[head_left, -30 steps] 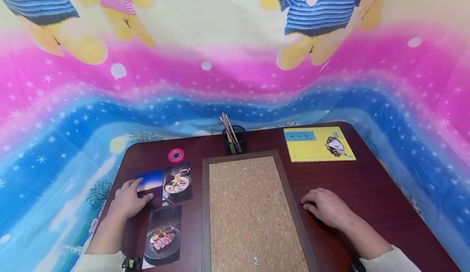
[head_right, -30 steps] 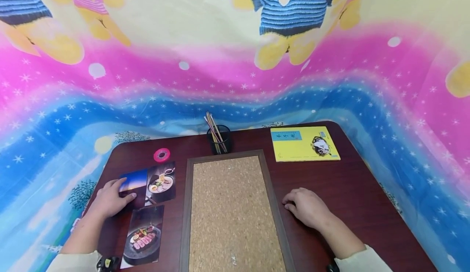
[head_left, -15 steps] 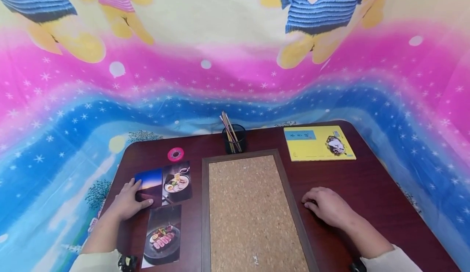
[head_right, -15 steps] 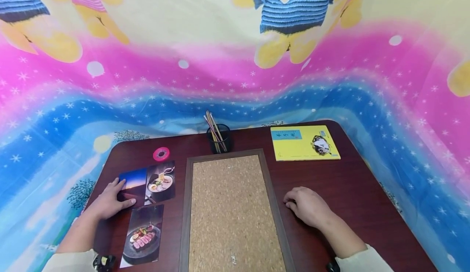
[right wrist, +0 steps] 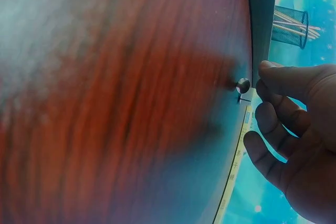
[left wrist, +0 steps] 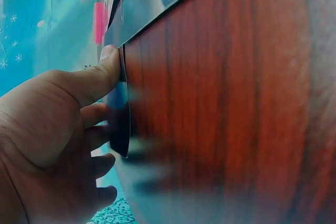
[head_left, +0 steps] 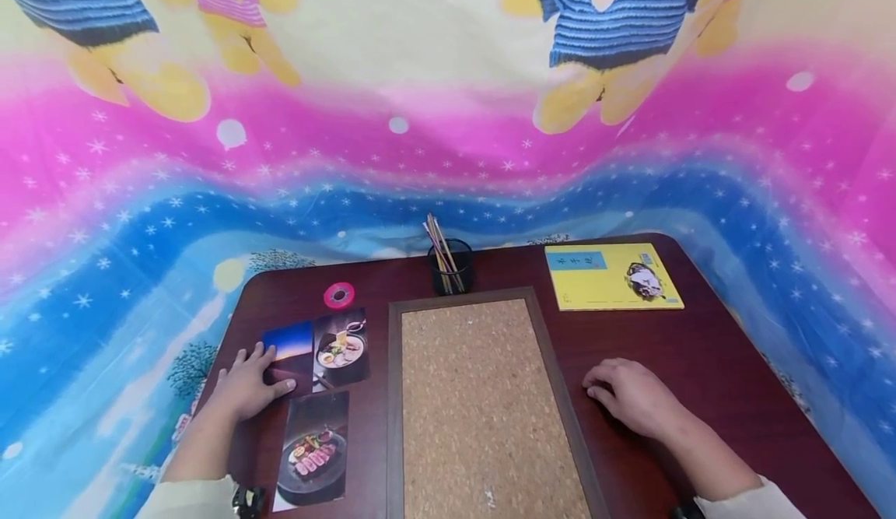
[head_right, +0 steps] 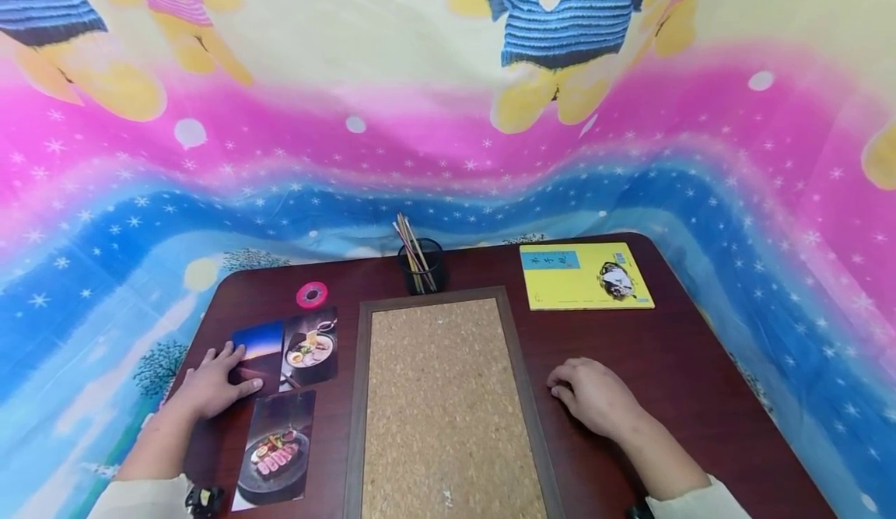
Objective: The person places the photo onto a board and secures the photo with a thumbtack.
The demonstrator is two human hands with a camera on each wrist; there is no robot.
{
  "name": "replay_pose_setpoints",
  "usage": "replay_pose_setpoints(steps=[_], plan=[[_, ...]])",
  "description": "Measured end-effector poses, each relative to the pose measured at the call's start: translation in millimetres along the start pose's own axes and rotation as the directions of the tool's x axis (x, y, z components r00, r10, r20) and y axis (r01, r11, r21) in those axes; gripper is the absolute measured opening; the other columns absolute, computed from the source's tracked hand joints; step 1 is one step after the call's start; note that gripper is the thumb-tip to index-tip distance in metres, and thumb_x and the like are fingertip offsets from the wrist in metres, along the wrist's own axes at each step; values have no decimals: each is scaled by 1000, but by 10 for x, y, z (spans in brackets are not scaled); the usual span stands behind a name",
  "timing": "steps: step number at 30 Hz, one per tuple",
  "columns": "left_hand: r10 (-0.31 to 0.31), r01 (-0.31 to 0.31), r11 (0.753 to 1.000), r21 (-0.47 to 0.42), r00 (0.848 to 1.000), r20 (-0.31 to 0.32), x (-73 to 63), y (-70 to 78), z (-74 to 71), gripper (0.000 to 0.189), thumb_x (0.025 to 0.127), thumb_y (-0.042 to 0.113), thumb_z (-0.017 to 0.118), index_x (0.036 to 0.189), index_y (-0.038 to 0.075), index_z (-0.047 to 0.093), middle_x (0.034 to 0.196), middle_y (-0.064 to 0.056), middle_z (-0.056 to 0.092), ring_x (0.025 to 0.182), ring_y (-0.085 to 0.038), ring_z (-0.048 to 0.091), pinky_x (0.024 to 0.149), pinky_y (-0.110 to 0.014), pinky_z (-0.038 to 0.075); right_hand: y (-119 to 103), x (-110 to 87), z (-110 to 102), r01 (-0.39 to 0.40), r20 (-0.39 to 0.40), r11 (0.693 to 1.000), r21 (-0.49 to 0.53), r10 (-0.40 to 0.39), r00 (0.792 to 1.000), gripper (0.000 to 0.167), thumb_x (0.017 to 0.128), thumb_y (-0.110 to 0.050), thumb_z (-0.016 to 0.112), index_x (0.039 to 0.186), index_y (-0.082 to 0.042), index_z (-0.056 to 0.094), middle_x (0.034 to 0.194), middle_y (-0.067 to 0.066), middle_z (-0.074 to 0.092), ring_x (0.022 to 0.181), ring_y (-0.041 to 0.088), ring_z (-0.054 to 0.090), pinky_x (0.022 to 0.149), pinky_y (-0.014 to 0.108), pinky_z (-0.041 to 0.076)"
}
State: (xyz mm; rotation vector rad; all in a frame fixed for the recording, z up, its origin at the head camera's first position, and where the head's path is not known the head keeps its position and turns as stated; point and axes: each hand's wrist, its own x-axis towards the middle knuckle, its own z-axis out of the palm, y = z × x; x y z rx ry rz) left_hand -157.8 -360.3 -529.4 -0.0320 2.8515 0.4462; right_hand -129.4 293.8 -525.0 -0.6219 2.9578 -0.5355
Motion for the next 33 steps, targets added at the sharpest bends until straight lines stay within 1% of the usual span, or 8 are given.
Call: replay_pose_setpoints(steps=[4, 10, 14, 19, 23, 25, 28, 33], plan=[[-6, 5, 1000, -28, 1000, -14, -17, -23, 35, 104, 90, 59, 72, 157, -8, 30, 161, -40, 17, 146, -65, 10, 111, -81, 7, 13, -9, -7, -10, -5, 1000, -2, 10, 1000, 13, 89, -14, 82, 97, -24, 77, 93, -15, 68, 91, 14, 67, 79, 41, 58], [-11, 7, 997, -77, 999, -49, -68, -58, 59, 105, 89, 54, 77, 159, -6, 28, 160, -39, 22, 146, -64, 11, 111, -81, 8, 27, -7, -39, -27, -12, 1000, 1, 27, 1000, 12, 90, -16, 81, 99, -23, 78, 94, -14, 68, 92, 15, 67, 81, 42, 58], [-18, 13, 997, -81, 998, -63, -67, -24, 51, 104, 89, 53, 77, 160, -4, 27, 160, -39, 24, 146, -64, 14, 110, -81, 10, 40, -18, -64, -33, -32, 999, 5, 33, 999, 13, 90, -16, 82, 99, -24, 78, 94, -14, 68, 93, 15, 67, 82, 43, 58], [-53, 46, 995, -84, 995, -87, -65, 54, -1, 105, 89, 55, 77, 159, -5, 28, 155, -46, 24, 139, -69, 24, 106, -81, 24, 52, -41, -77, -26, -70, 1000, 12, 27, 997, 13, 90, -15, 82, 99, -24, 78, 93, -16, 68, 91, 12, 67, 80, 41, 58], [-85, 76, 993, -92, 991, -102, -77, 78, -14, 109, 88, 60, 75, 159, -5, 27, 153, -46, 29, 135, -67, 33, 102, -79, 34, 60, -39, -72, -20, -94, 1000, 21, 22, 995, 13, 90, -15, 81, 99, -25, 78, 93, -18, 67, 90, 10, 67, 79, 40, 58], [-97, 86, 991, -103, 989, -108, -78, 77, -12, 110, 87, 62, 75, 160, -5, 27, 152, -45, 33, 134, -66, 36, 102, -78, 36, 61, -33, -68, -16, -102, 999, 31, 19, 995, 13, 91, -15, 81, 99, -25, 77, 93, -18, 67, 89, 9, 66, 78, 39, 58], [-94, 82, 992, -99, 987, -133, -72, 66, -17, 110, 88, 66, 72, 160, -4, 28, 150, -44, 36, 132, -65, 40, 101, -77, 38, 58, -27, -62, -12, -112, 999, 49, 17, 994, 14, 91, -14, 81, 100, -25, 77, 93, -19, 67, 88, 7, 65, 77, 37, 59], [-83, 71, 994, -78, 983, -161, -51, 68, -51, 111, 88, 73, 66, 160, -2, 29, 150, -42, 37, 130, -65, 41, 100, -78, 38, 53, -26, -61, -21, -122, 995, 97, 33, 992, 17, 91, -12, 80, 101, -25, 78, 94, -19, 67, 87, 4, 64, 76, 35, 59]])
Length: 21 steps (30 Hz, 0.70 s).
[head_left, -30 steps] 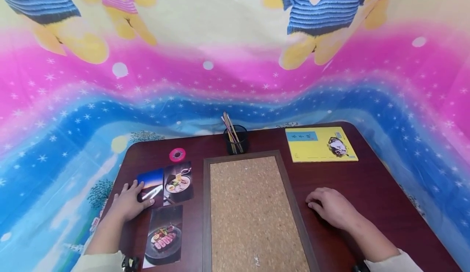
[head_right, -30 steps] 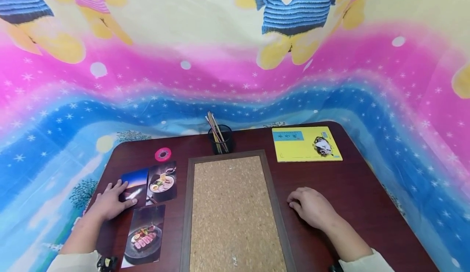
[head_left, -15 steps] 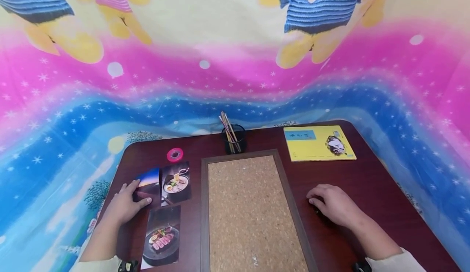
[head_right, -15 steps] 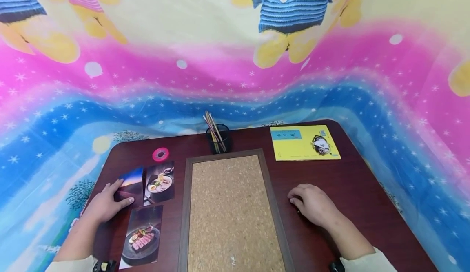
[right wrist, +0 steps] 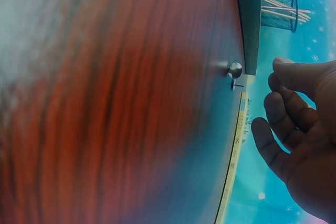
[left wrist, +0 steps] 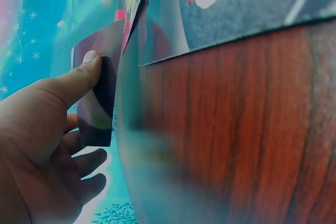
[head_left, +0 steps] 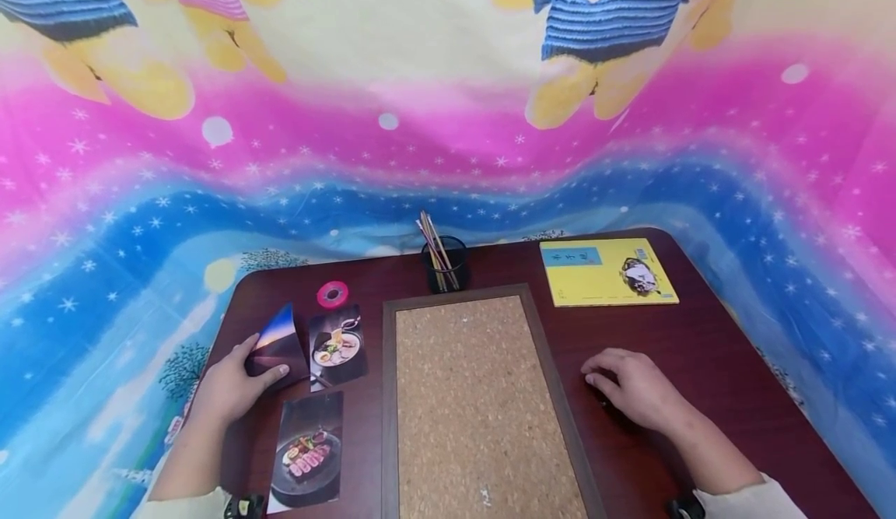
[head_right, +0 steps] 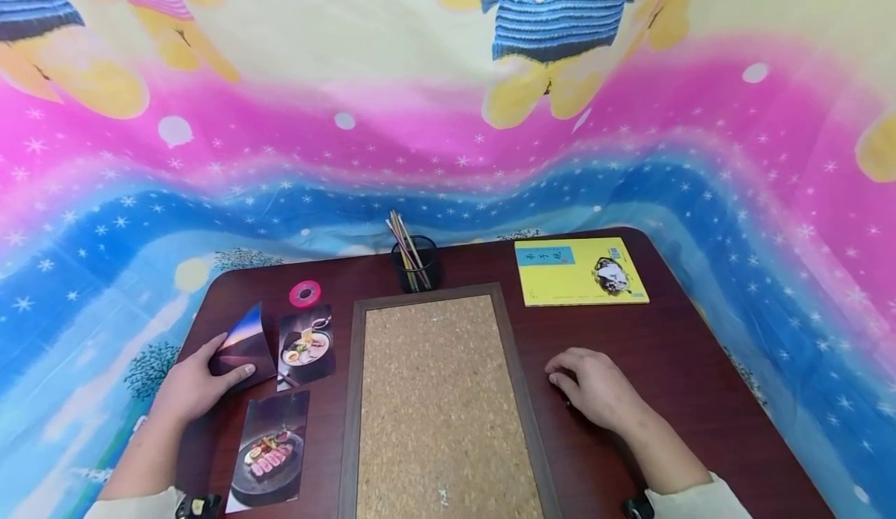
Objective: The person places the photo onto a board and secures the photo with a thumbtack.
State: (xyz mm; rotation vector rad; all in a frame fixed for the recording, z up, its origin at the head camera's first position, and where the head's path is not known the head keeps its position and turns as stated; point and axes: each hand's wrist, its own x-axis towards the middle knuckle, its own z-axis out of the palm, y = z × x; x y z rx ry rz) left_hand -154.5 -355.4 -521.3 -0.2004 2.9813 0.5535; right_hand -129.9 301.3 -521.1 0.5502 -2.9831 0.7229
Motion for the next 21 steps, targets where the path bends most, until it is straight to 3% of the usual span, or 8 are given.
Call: replay_pose_setpoints(steps=[10, 21], plan=[[19, -18, 1000, 14, 998, -59, -37, 169, -62, 113, 85, 78, 65, 160, 0, 32, 150, -42, 39, 130, -65, 42, 98, -78, 40, -32, 39, 42, -13, -13, 995, 102, 14, 1000, 16, 93, -14, 79, 105, -26, 77, 98, -21, 69, 88, 1, 64, 79, 34, 59], [115, -115, 993, 7, 988, -103, -106, 581, -183, 106, 85, 77, 65, 161, 8, 37, 156, -37, 36, 133, -73, 30, 104, -82, 28, -87, 98, 33, 25, -59, 991, 129, -17, 998, 17, 93, -13, 80, 105, -23, 78, 99, -20, 69, 91, 2, 65, 81, 34, 60]])
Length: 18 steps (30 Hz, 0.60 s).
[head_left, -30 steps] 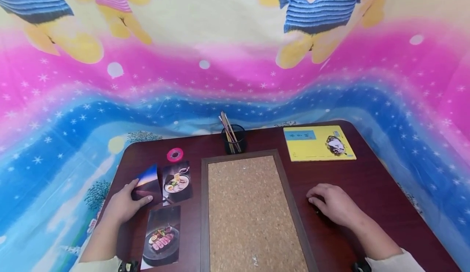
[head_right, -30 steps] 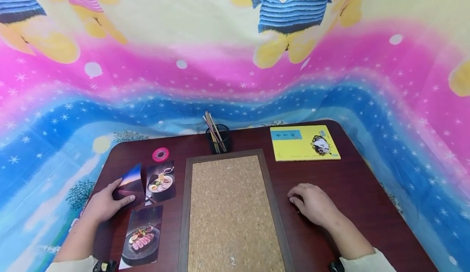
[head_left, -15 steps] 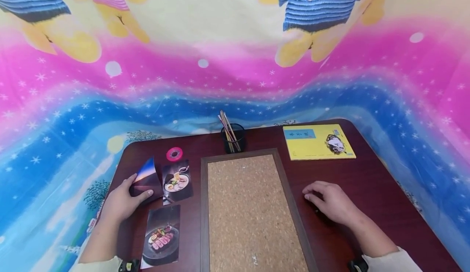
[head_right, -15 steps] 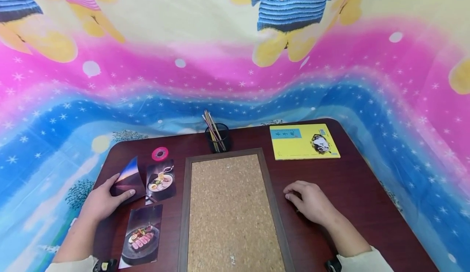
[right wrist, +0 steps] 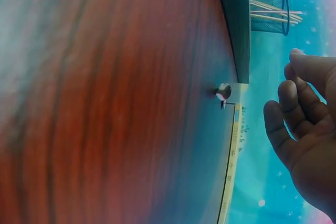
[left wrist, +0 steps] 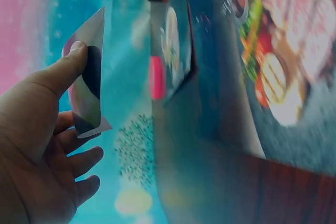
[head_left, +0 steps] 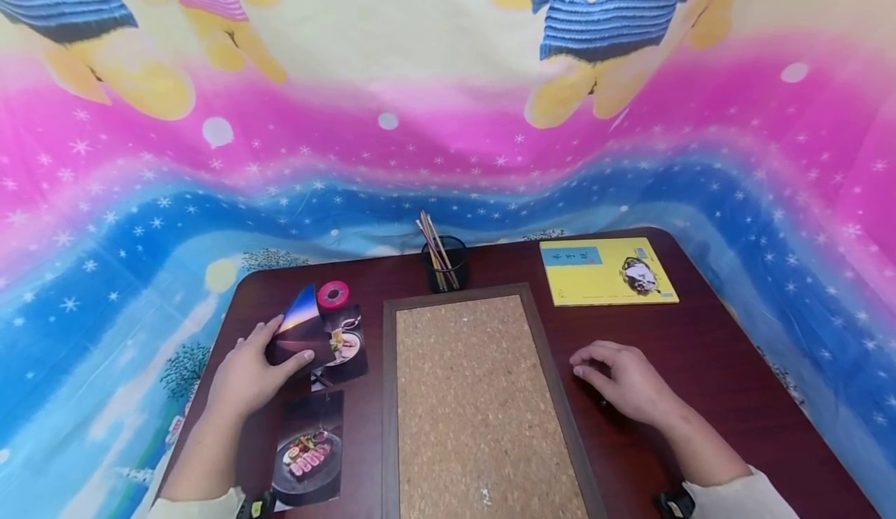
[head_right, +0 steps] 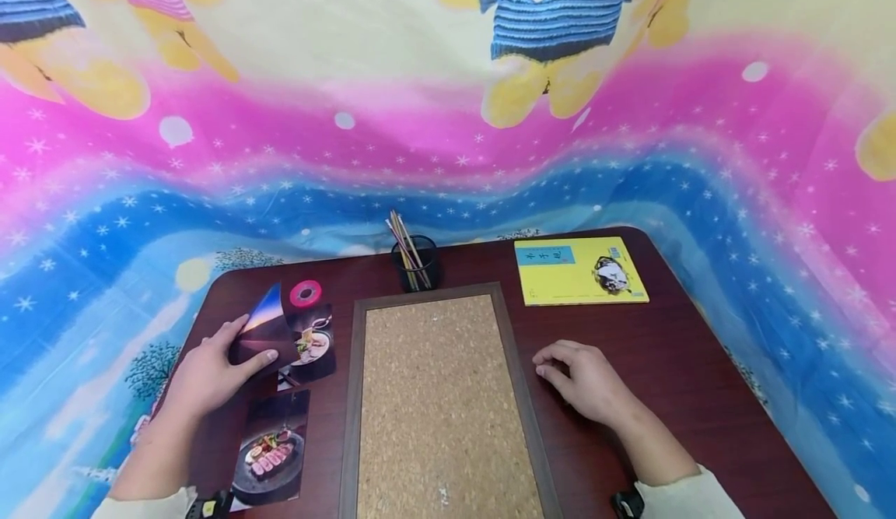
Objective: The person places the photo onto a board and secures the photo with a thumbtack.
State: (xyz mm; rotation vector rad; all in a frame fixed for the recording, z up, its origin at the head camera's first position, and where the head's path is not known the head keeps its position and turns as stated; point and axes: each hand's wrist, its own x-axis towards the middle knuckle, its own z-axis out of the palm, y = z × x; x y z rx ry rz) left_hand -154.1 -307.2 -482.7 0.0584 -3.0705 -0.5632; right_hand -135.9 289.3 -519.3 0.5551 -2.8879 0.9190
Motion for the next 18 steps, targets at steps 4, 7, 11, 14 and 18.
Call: replay_pose_setpoints(steps=[4, 7, 11, 14, 18], plan=[[26, -26, 1000, 3, 1000, 0, -4, 137, 11, 107, 84, 79, 64, 160, 8, 38, 157, -36, 36, 134, -72, 31, 103, -82, 30, -25, 26, 11, 20, -17, 1000, 8, -20, 1000, 16, 93, -13, 80, 105, -23, 78, 100, -21, 69, 93, 2, 66, 81, 34, 60], [40, -40, 999, 2, 999, 11, -8, 233, 37, 108, 83, 81, 64, 160, 9, 38, 158, -35, 36, 136, -70, 31, 103, -82, 31, -57, 49, 15, 30, -22, 999, 19, -29, 999, 15, 93, -13, 79, 106, -21, 78, 100, -20, 69, 93, 3, 66, 81, 35, 60], [67, -67, 998, -12, 998, 18, 2, 360, 68, 108, 83, 80, 65, 160, 9, 39, 158, -34, 36, 137, -69, 31, 104, -81, 31, -86, 77, 30, 32, -21, 999, 33, -31, 999, 16, 93, -13, 79, 107, -21, 78, 100, -20, 69, 93, 3, 66, 82, 37, 60], [91, -91, 996, -27, 996, 22, 11, 450, 106, 106, 83, 79, 65, 160, 9, 40, 159, -33, 37, 138, -68, 32, 105, -79, 32, -107, 101, 48, 40, -27, 998, 44, -39, 999, 16, 93, -13, 79, 107, -21, 78, 99, -20, 69, 91, 2, 66, 81, 36, 60], [104, -102, 994, -40, 994, 35, 14, 559, 183, 105, 83, 79, 67, 160, 12, 41, 159, -31, 37, 140, -66, 32, 106, -78, 32, -158, 135, 72, 62, -36, 996, 67, -60, 998, 16, 93, -13, 80, 106, -21, 78, 98, -20, 69, 91, 2, 65, 81, 35, 60]])
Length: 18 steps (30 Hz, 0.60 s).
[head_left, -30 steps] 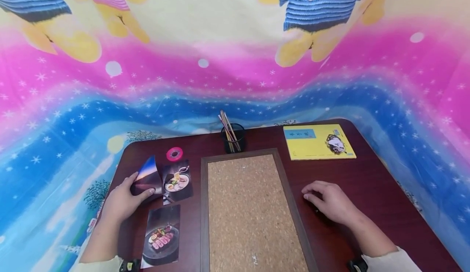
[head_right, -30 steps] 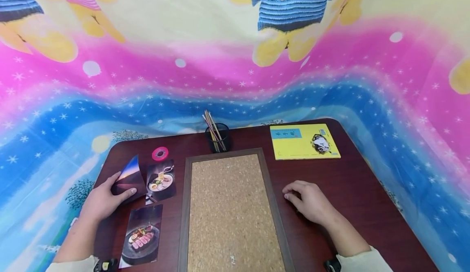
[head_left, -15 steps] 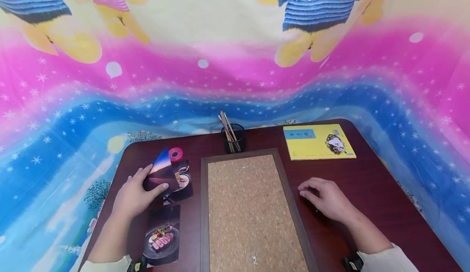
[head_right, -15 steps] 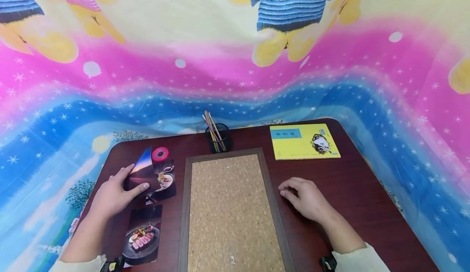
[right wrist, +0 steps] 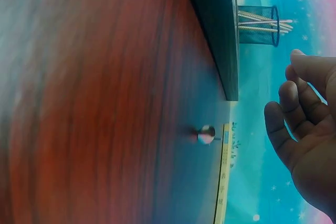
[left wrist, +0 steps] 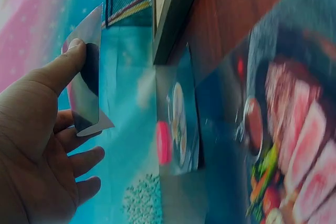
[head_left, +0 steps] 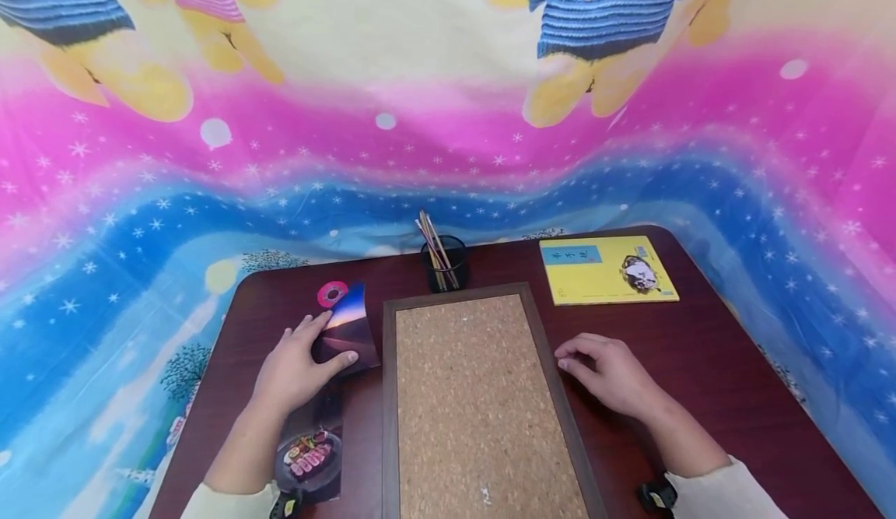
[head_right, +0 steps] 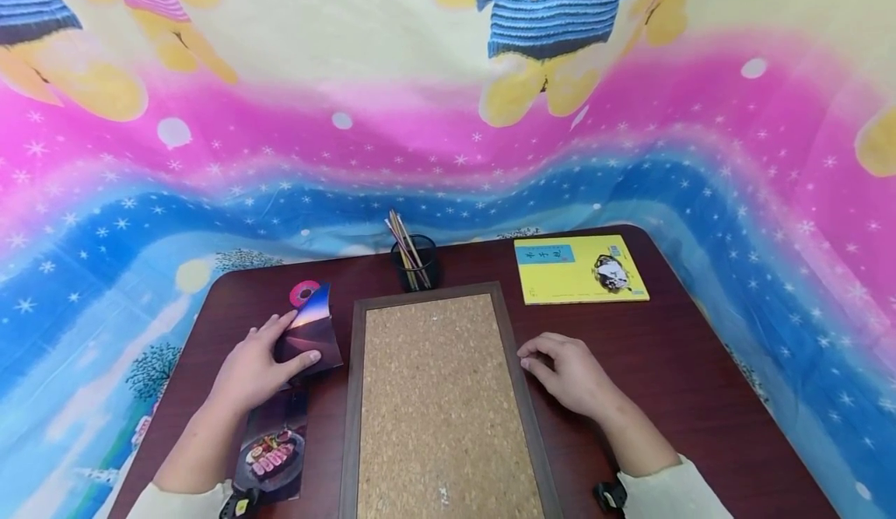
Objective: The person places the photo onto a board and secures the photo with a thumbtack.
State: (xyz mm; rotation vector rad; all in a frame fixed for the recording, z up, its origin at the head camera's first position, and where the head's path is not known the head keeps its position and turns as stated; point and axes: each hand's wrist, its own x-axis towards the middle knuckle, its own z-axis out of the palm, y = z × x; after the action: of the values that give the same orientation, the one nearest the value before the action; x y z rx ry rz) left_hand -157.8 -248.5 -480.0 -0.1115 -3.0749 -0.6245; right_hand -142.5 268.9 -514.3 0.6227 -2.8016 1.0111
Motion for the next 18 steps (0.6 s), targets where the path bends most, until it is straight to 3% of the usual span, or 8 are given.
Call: replay_pose_setpoints(steps=[9, 18], plan=[[59, -59, 998, -6, 998, 9, 25, 191, 176, 101, 81, 75, 72, 158, 15, 46, 159, -26, 41, 143, -59, 35, 110, -73, 34, -61, 58, 48, 8, 8, 1000, 21, -8, 1000, 15, 93, -13, 79, 106, -20, 78, 99, -19, 68, 90, 1, 65, 81, 36, 60], [132, -132, 990, 43, 991, -1, 67, 370, 336, 96, 81, 70, 76, 154, 14, 51, 154, -19, 51, 144, -47, 42, 116, -67, 31, -106, 151, 122, 28, 0, 999, 46, -28, 1000, 13, 94, -13, 79, 105, -19, 78, 98, -19, 69, 88, 2, 65, 80, 34, 59]])
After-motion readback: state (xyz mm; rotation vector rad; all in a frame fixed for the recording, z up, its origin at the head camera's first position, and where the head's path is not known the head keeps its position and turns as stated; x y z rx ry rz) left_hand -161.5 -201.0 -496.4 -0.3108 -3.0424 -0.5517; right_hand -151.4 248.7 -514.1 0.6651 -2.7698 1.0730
